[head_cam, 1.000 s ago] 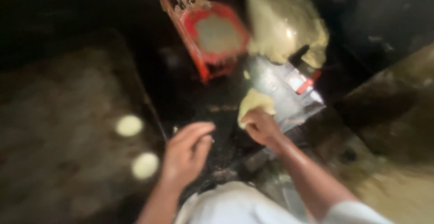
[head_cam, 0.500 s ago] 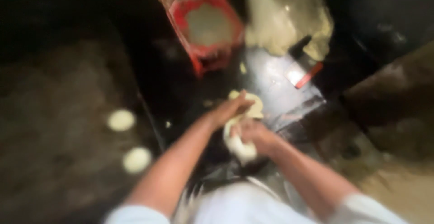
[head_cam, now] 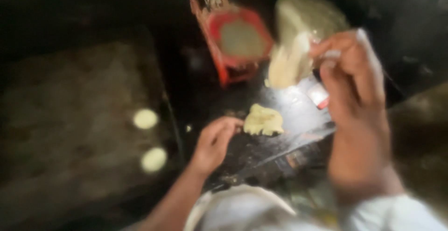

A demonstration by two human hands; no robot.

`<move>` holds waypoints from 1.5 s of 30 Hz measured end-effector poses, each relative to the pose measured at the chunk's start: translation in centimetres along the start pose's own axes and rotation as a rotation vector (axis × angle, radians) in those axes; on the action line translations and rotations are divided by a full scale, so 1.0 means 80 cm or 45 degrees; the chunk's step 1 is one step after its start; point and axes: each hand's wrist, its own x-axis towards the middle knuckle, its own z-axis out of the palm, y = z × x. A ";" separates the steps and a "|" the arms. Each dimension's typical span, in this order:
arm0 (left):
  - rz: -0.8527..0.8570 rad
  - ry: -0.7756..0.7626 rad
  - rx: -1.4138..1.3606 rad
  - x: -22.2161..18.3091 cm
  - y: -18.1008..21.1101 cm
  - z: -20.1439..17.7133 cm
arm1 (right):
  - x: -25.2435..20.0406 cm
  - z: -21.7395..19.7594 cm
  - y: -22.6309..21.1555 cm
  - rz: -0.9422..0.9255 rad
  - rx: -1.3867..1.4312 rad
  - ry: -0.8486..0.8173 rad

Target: The person shapes small portions of dough into spheres and arranges them on baking trays.

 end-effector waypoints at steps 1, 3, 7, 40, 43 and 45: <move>0.083 0.024 0.059 -0.010 0.022 -0.008 | 0.023 0.008 0.002 -0.168 -0.031 0.040; 0.172 0.057 0.120 -0.025 0.048 -0.026 | 0.064 0.037 0.020 -0.346 -0.057 0.075; 0.205 0.166 0.213 -0.054 0.050 -0.042 | 0.115 0.105 0.095 -0.981 -0.763 0.256; 0.091 0.278 0.376 -0.089 0.042 -0.048 | -0.078 0.078 0.271 -0.005 -0.524 -0.294; 0.067 0.300 0.370 -0.099 0.047 -0.053 | -0.051 0.114 0.216 0.408 0.021 -0.573; 0.006 0.318 0.368 -0.104 0.051 -0.058 | -0.033 0.150 0.188 0.580 0.090 -0.718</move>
